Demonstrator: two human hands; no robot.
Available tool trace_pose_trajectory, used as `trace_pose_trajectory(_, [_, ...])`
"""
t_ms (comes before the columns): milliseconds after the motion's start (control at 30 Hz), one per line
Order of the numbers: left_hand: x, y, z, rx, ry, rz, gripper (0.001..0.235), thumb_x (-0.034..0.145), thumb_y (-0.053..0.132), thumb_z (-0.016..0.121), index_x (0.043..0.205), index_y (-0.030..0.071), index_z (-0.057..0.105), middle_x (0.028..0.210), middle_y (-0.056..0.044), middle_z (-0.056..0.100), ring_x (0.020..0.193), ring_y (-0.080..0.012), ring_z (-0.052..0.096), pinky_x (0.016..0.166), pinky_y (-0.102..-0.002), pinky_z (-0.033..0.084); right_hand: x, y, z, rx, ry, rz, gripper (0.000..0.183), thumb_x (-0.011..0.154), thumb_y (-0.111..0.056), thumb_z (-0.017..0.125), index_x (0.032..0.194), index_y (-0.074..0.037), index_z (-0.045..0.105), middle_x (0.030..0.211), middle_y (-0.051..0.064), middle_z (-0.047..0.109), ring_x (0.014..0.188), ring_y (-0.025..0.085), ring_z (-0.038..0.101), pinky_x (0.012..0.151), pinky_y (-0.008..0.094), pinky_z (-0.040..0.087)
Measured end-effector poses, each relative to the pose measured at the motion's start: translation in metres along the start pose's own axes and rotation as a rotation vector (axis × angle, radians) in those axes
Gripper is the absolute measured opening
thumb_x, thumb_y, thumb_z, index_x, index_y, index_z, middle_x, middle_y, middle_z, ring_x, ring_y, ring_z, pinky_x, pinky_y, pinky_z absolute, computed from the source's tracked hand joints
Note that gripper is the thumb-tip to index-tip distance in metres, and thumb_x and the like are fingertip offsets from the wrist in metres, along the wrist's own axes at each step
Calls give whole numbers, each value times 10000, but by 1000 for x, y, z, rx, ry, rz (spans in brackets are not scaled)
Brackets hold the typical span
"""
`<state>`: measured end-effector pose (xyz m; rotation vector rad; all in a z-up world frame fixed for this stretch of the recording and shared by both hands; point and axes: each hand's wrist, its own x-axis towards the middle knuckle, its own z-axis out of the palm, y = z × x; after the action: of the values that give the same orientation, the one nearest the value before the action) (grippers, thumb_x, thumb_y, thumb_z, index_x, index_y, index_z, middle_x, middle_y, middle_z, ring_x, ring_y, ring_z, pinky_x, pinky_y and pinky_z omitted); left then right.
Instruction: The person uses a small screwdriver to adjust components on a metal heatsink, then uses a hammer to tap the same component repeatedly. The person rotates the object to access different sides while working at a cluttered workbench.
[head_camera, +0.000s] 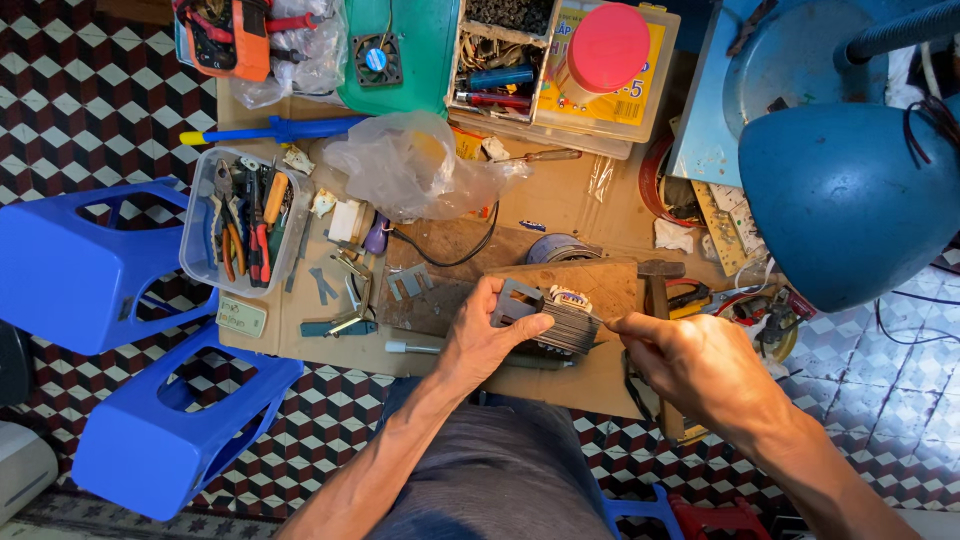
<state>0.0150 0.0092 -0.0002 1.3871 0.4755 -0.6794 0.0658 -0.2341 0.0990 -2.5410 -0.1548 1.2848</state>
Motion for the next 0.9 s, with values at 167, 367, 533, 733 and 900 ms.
trace_pose_trajectory(167, [-2, 0, -3, 11, -10, -24, 572, 797, 274, 842, 1220, -4, 575, 1058, -116, 736, 980, -165, 710, 859, -304, 592, 1, -9, -6, -88, 73, -147, 334, 862, -263, 703, 1186, -199, 754, 678, 133, 752, 592, 295, 745, 571, 426, 587])
trace_pose_trajectory(367, [-6, 1, -9, 15, -14, -50, 593, 790, 270, 848, 1241, 2, 571, 1081, -107, 731, 1017, -165, 699, 896, -309, 579, 2, -19, -8, 97, 4, 68, 276, 906, -300, 690, 1154, -211, 772, 678, 155, 755, 621, 303, 760, 639, 429, 595])
trace_pose_trajectory(533, [-5, 1, -5, 45, 21, -54, 643, 774, 299, 857, 1257, -1, 556, 1075, -110, 729, 1015, -163, 709, 884, -315, 591, 0, -20, -7, 130, 52, 32, 274, 913, -293, 681, 1146, -180, 767, 708, 150, 762, 620, 306, 760, 619, 428, 588])
trace_pose_trajectory(733, [-4, 8, 0, 20, 43, -23, 629, 773, 314, 850, 1240, -3, 574, 1068, -117, 746, 988, -167, 720, 862, -309, 594, -10, -24, -4, 205, 68, 106, 255, 940, -278, 655, 1146, -176, 763, 642, 175, 713, 573, 323, 720, 576, 445, 548])
trace_pose_trajectory(900, [6, 17, 0, 164, 23, 29, 564, 803, 350, 838, 1188, 5, 613, 1034, -90, 759, 946, -145, 704, 823, -293, 576, -23, -27, 3, 359, 120, 250, 239, 945, -279, 665, 1126, -154, 759, 595, 191, 674, 526, 301, 667, 541, 442, 526])
